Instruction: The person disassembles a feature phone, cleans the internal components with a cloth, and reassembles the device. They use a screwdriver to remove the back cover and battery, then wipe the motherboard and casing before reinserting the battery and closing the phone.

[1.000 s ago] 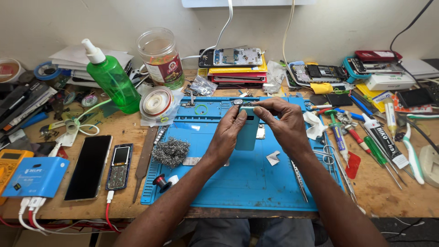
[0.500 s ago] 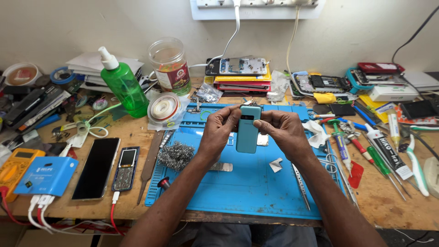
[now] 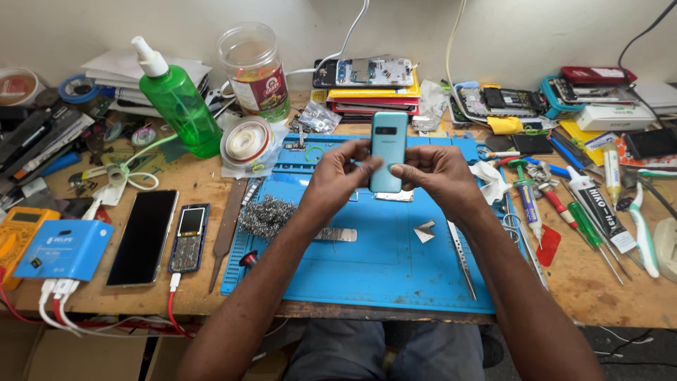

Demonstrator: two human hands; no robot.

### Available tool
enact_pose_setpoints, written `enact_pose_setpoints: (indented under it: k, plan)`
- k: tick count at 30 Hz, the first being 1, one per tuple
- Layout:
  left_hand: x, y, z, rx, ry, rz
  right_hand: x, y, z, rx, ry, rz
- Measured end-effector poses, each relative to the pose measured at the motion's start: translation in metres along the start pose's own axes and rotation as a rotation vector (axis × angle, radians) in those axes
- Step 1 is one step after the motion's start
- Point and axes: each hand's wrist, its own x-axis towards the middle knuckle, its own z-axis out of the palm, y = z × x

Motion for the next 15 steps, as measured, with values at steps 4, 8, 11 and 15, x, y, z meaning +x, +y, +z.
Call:
enact_pose_setpoints:
  k: [4,8,11,15]
  plan:
    - [0.0014,-0.0019,0.0022,0.192,-0.063,-0.098,0.0039,-0.0016,-0.0032,0.037,0.076,0.028]
    - [0.0008,-0.0057,0.0022,0.089,-0.007,-0.065,0.0023,0.0002,-0.0002,0.055,-0.042,0.056]
    - [0.0017,-0.0049,0.0,0.17,0.042,-0.1,0.003,0.0022,0.001,0.003,-0.032,0.019]
    - [0.0005,-0.0037,0.0005,0.221,0.049,-0.12,0.0029,0.0022,0.0042,0.034,-0.023,0.024]
